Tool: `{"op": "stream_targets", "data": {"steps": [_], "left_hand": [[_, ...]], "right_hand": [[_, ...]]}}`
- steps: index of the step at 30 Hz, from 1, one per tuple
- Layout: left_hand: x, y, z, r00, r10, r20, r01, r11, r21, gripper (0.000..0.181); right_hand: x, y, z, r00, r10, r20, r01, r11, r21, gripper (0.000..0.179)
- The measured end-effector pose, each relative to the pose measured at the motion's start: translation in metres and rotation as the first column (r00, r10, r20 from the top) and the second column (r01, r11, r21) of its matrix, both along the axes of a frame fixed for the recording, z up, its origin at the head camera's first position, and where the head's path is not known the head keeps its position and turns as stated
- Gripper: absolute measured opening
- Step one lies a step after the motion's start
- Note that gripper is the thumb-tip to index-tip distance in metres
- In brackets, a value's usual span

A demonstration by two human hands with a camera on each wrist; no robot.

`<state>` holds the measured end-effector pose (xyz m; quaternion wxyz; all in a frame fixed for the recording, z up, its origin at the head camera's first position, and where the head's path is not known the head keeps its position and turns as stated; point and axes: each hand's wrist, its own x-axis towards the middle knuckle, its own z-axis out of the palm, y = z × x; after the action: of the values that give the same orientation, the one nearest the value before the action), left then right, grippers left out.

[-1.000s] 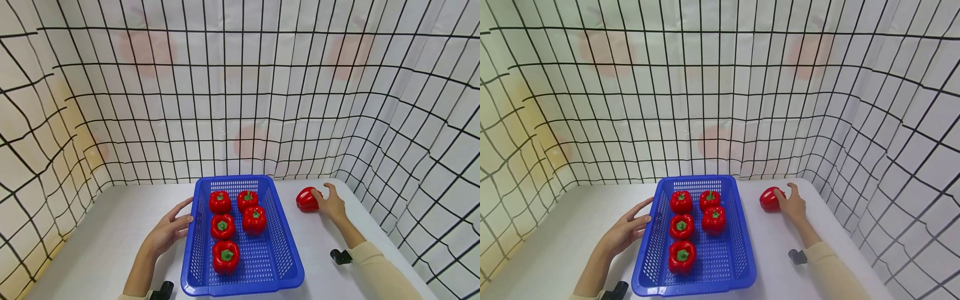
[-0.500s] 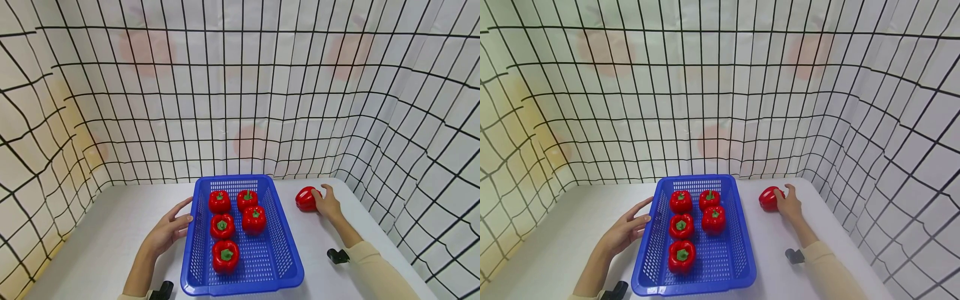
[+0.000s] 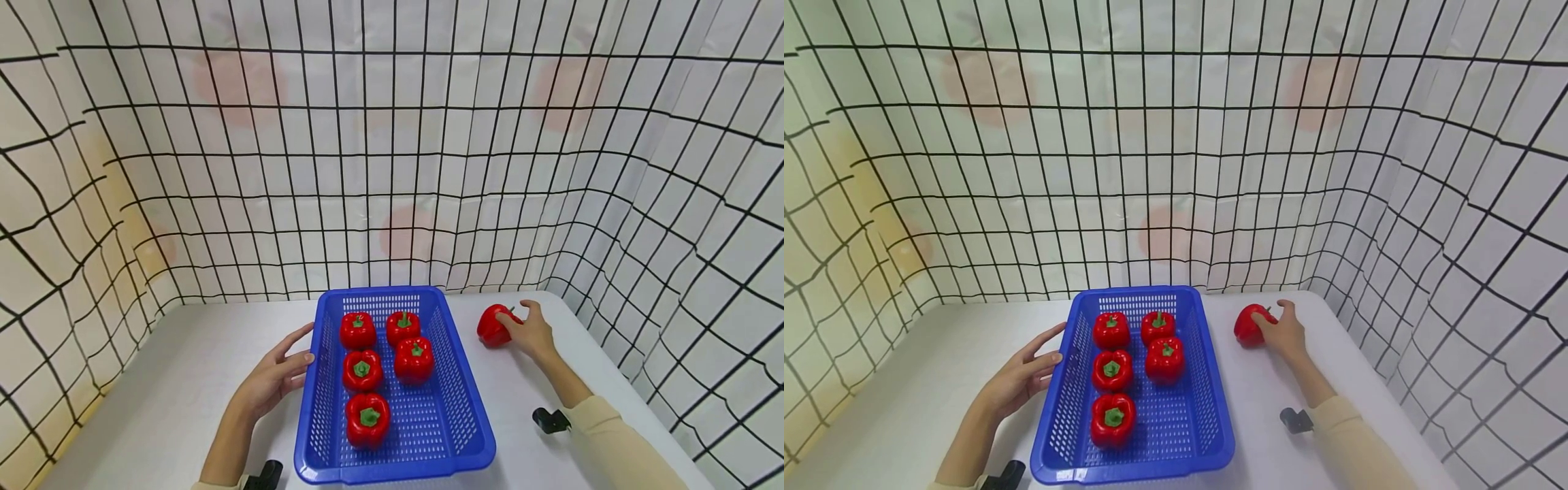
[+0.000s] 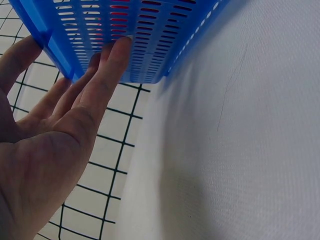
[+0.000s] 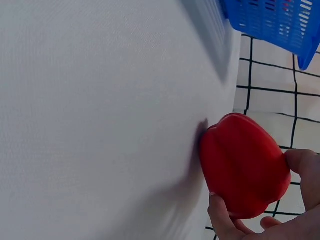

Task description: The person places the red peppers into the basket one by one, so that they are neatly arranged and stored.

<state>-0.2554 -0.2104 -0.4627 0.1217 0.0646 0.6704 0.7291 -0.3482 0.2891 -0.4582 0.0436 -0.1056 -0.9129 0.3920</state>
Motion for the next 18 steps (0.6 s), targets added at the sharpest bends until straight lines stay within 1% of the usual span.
{"op": "stream_targets", "data": {"steps": [5, 11, 15, 18], "left_hand": [[0.001, 0.000, 0.000, 1.000, 0.001, -0.003, -0.001, 1.000, -0.004, 0.072], [0.001, 0.000, -0.001, 1.000, 0.004, 0.010, -0.004, 1.000, 0.006, 0.071], [0.001, 0.000, 0.000, 1.000, 0.003, 0.004, -0.003, 1.000, 0.007, 0.071], [0.001, 0.000, 0.000, 1.000, 0.003, -0.002, -0.003, 1.000, 0.001, 0.072]], "right_hand": [[0.006, -0.007, 0.008, 1.000, 0.024, 0.009, -0.024, 1.000, 0.013, 0.084], [0.013, -0.013, 0.018, 0.998, 0.061, 0.011, -0.061, 0.998, 0.023, 0.085], [0.017, -0.017, 0.024, 0.996, 0.092, 0.011, -0.092, 0.996, 0.020, 0.088], [0.019, -0.021, 0.027, 0.993, 0.114, 0.014, -0.114, 0.993, 0.041, 0.088]]}}
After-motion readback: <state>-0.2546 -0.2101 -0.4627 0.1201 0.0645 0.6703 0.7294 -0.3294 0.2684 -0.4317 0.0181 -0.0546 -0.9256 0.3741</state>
